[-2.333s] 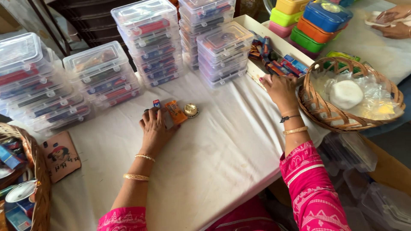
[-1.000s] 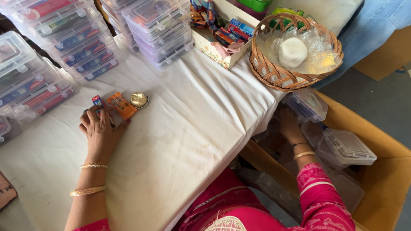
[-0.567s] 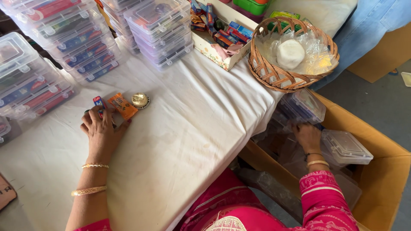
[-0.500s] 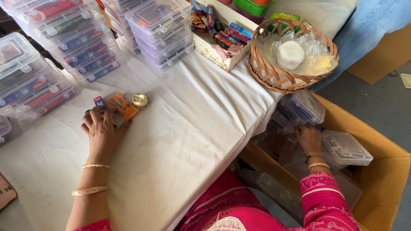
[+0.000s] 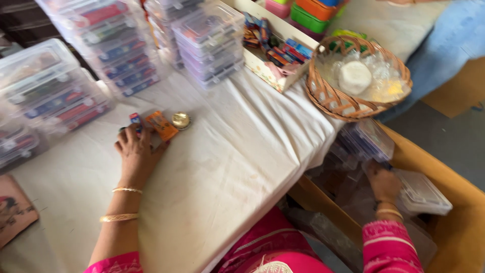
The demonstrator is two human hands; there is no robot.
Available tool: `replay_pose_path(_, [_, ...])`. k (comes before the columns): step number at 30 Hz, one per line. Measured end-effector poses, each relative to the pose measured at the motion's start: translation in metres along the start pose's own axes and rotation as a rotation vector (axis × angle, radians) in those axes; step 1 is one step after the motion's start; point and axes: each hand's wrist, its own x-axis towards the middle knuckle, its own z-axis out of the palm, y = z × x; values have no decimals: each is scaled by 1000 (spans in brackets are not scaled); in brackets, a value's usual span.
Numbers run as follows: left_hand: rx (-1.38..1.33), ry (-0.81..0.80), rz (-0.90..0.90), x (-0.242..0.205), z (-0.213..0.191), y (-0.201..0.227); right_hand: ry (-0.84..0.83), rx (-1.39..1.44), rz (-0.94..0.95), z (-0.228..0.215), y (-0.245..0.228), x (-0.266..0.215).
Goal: The person wipes small packaged items with a pink cloth and places them into a clear plastic bag. The items include a toothpaste tube, a small orange packet, and a green tube. The person handles each item individually, wiping it before placing it into the bag.
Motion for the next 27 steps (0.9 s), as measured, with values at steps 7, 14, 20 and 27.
replay_pose_path(7, [-8, 32, -5, 2, -7, 7, 129, -272, 74, 64, 66, 4])
replay_pose_path(14, [-31, -11, -22, 4, -9, 9, 280, -346, 69, 53, 68, 5])
replay_pose_path(20, [-19, -19, -24, 5, -11, 10, 225, -265, 84, 38, 56, 9])
replay_pose_path(27, [-10, -65, -49, 6, -7, 8, 26, -290, 110, 30, 49, 14])
